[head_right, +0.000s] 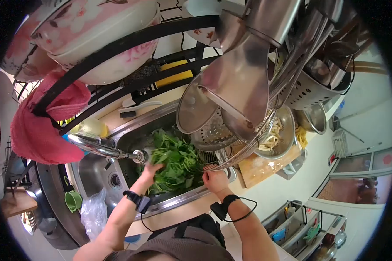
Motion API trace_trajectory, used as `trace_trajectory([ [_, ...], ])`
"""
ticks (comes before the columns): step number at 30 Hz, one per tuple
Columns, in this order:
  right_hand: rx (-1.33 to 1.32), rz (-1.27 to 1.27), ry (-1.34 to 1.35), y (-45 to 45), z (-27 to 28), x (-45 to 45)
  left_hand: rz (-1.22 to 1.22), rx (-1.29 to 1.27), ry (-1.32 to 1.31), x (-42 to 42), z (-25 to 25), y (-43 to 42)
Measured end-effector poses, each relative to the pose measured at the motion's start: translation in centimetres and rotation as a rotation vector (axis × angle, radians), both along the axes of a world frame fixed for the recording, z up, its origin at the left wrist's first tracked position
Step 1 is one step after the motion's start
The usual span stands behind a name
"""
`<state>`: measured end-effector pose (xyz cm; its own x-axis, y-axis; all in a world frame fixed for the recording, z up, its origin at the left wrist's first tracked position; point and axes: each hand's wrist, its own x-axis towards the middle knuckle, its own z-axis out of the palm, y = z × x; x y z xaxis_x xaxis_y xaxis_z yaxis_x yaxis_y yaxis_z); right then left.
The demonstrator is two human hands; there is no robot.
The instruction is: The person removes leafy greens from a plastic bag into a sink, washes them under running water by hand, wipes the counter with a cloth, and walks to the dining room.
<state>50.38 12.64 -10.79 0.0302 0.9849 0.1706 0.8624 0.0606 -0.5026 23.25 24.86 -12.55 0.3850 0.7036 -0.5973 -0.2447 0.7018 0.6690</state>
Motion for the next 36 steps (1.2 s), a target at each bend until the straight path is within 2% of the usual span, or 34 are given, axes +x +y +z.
trace_trajectory([
  [2,-0.039,-0.018,0.001,-0.2,-0.2,0.1,0.02,0.156,0.081,-2.5,1.1,0.5],
  [4,-0.017,-0.009,0.002,-0.1,-0.2,0.1,-0.019,0.36,0.285,-5.2,0.5,1.5],
  [6,-0.045,-0.03,0.003,-0.2,0.1,0.0,-0.11,0.562,0.621,-6.7,2.0,2.5],
  [7,-0.01,-0.019,-0.007,-0.2,-0.2,0.0,-0.24,0.587,0.899,-7.7,0.6,3.0],
  [8,-0.011,-0.018,-0.002,-0.3,-0.4,0.0,-0.241,0.586,0.904,-8.2,-0.9,2.6],
  [10,-0.003,-0.03,0.004,-0.1,-0.3,0.1,-0.386,0.828,1.356,-6.2,0.0,2.2],
  [11,0.001,-0.034,0.002,0.1,-0.2,0.2,-0.359,0.856,1.279,-4.7,1.2,1.7],
  [13,0.058,-0.028,-0.018,0.1,0.4,0.0,-0.43,1.055,1.389,-2.2,1.4,1.2],
  [14,0.053,-0.035,-0.018,-0.1,0.5,0.0,-0.494,1.175,1.423,-1.3,0.9,1.1],
  [15,-0.001,-0.03,-0.011,-0.2,0.5,0.0,-0.501,1.177,1.419,-0.5,-0.2,0.9],
  [17,-0.047,-0.032,-0.013,0.1,0.6,0.1,-0.682,1.324,1.276,1.2,-3.0,1.4],
  [18,-0.037,-0.036,-0.001,0.1,0.7,0.0,-0.678,1.334,1.267,2.4,-3.5,1.7],
  [20,-0.031,-0.047,0.004,0.0,0.6,-0.2,-1.05,1.365,1.227,4.2,-4.4,2.1],
  [22,-0.027,-0.004,-0.04,0.2,0.4,0.1,-1.096,1.381,1.181,3.8,-5.2,4.0],
  [24,-0.019,-0.016,-0.055,0.0,-0.2,0.1,-1.368,1.572,1.164,1.5,-5.9,7.1],
  [25,0.008,0.0,-0.079,0.1,-0.3,0.2,-1.403,1.497,1.279,1.0,-4.3,7.8],
  [26,0.036,0.014,-0.1,0.1,-0.4,0.3,-1.405,1.5,1.276,0.2,-6.6,8.4],
  [28,0.052,-0.004,-0.081,0.4,-0.4,0.3,-1.17,1.212,1.6,-1.4,-12.9,8.4],
  [30,0.084,-0.029,-0.04,0.1,-0.4,0.0,-0.993,1.319,1.613,-2.1,-16.1,6.4],
  [31,0.1,-0.006,-0.109,0.1,-0.9,0.2,-1.187,1.155,1.758,-2.4,-20.7,6.2],
  [33,0.063,0.013,-0.104,0.2,-0.1,0.3,-1.203,1.072,1.7,-2.1,-20.7,5.1],
  [34,0.023,0.026,-0.104,0.2,0.2,0.2,-1.199,1.058,1.618,-1.9,-19.2,4.7],
  [36,0.104,0.018,-0.153,0.3,0.0,0.1,-1.137,1.103,1.35,-1.8,-15.4,4.4],
])
